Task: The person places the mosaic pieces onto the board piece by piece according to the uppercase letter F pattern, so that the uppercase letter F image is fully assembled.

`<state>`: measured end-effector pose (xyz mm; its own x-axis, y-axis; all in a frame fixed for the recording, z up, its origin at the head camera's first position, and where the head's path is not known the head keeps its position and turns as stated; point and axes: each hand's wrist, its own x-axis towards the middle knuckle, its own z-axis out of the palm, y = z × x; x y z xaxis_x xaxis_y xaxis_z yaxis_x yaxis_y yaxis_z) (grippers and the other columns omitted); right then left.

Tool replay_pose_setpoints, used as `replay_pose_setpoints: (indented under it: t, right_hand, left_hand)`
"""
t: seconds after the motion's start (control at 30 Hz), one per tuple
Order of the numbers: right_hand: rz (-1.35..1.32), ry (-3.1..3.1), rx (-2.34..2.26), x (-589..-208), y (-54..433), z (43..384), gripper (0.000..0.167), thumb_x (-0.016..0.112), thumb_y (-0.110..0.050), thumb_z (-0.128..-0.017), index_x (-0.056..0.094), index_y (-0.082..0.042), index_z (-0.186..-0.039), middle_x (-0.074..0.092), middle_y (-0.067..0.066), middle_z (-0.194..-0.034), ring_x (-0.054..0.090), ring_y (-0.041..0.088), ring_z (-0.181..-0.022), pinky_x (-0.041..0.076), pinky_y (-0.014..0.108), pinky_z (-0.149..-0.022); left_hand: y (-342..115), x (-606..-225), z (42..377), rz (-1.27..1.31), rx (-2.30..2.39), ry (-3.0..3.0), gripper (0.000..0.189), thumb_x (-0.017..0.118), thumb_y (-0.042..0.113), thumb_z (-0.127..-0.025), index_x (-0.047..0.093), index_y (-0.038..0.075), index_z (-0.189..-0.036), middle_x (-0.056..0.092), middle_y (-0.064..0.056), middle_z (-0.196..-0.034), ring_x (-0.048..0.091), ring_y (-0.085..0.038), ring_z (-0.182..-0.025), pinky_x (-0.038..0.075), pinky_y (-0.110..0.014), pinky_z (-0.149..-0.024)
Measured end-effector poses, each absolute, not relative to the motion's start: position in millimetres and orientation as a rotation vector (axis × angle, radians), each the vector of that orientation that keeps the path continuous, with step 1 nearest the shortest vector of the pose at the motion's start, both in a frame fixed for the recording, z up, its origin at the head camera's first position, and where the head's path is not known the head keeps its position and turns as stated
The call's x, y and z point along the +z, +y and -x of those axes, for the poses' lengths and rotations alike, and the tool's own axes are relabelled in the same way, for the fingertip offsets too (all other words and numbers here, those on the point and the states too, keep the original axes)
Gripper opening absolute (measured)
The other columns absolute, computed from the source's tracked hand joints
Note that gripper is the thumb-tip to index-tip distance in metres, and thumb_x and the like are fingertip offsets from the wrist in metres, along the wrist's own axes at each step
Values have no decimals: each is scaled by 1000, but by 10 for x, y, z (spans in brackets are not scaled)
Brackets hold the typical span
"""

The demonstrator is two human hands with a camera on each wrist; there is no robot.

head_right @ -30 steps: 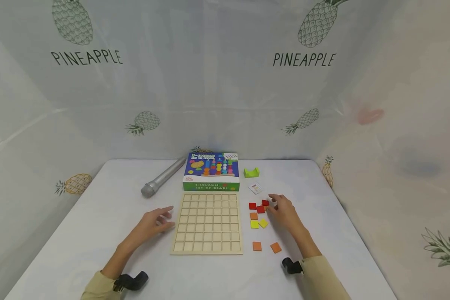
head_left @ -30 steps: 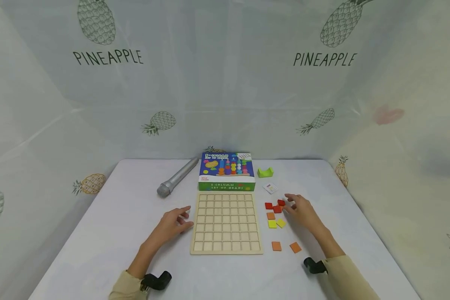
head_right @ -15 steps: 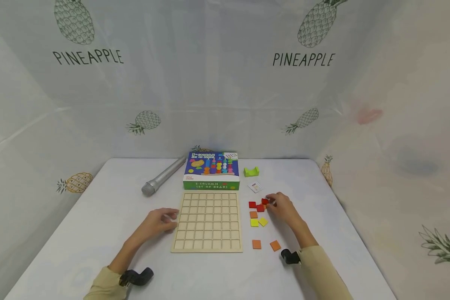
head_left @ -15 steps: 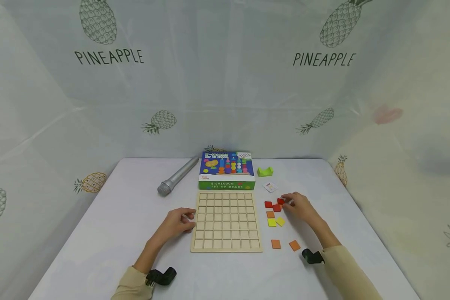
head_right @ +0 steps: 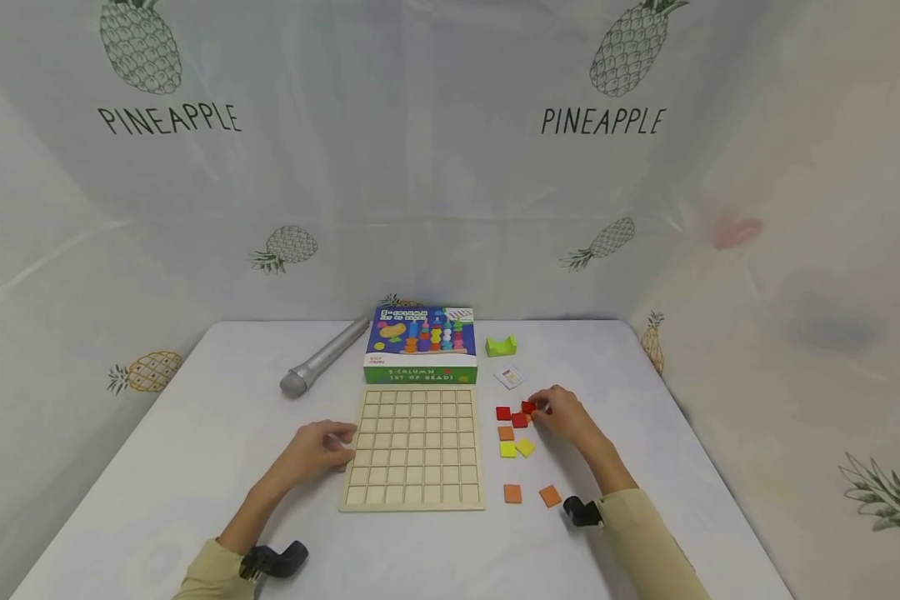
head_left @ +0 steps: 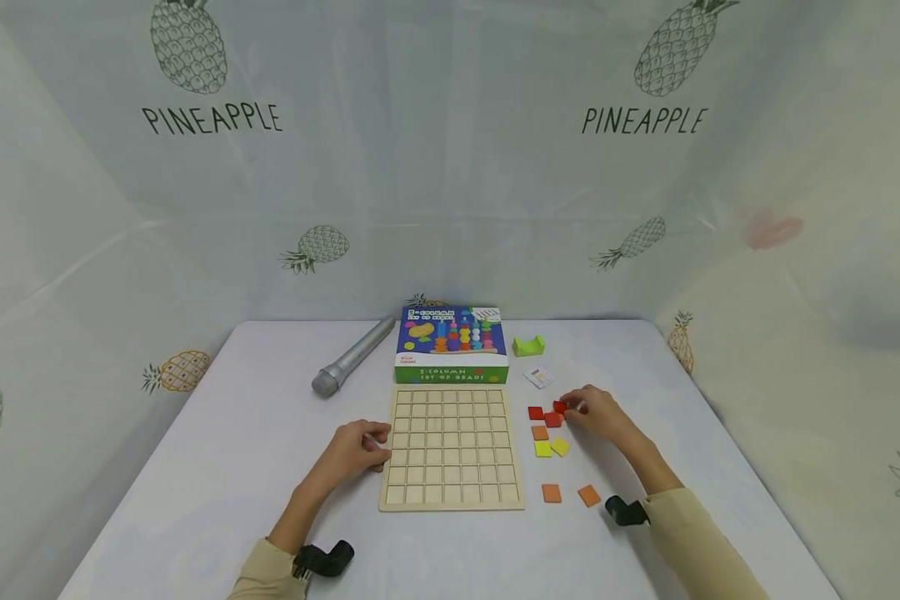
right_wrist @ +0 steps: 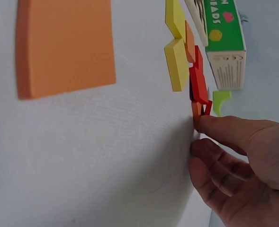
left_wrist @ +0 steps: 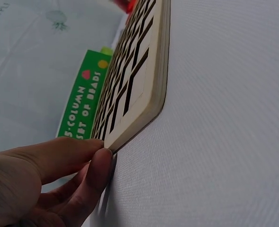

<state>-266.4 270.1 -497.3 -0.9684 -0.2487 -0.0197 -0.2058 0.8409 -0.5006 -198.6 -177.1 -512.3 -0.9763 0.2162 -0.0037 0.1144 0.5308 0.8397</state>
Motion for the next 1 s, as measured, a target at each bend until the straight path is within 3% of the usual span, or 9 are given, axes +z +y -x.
replay_pose_setpoints:
  t: [0.63,1.0]
  right_hand:
    - [332,2911,-789,-4867,2636,2644,25,70,-13,-89,68,-2,-112,64,12,-104,56,21,-87,56,32,-78]
    - [372,2897,-791,-4756,2305,2681,26,70,-14,-90,68,-4,-113,64,11,-107,56,18,-83,59,26,-71]
  left_hand:
    - [-1746,-5113,1939,-249,1436,2672,45,75,-1,-80,62,-9,-123,65,-14,-101,64,-11,-67,58,-23,-54]
    - [-1721,-5118,1947,-197,1435,2687,46,76,-2,-77,64,-7,-121,65,-10,-99,64,-13,-71,58,-22,-54]
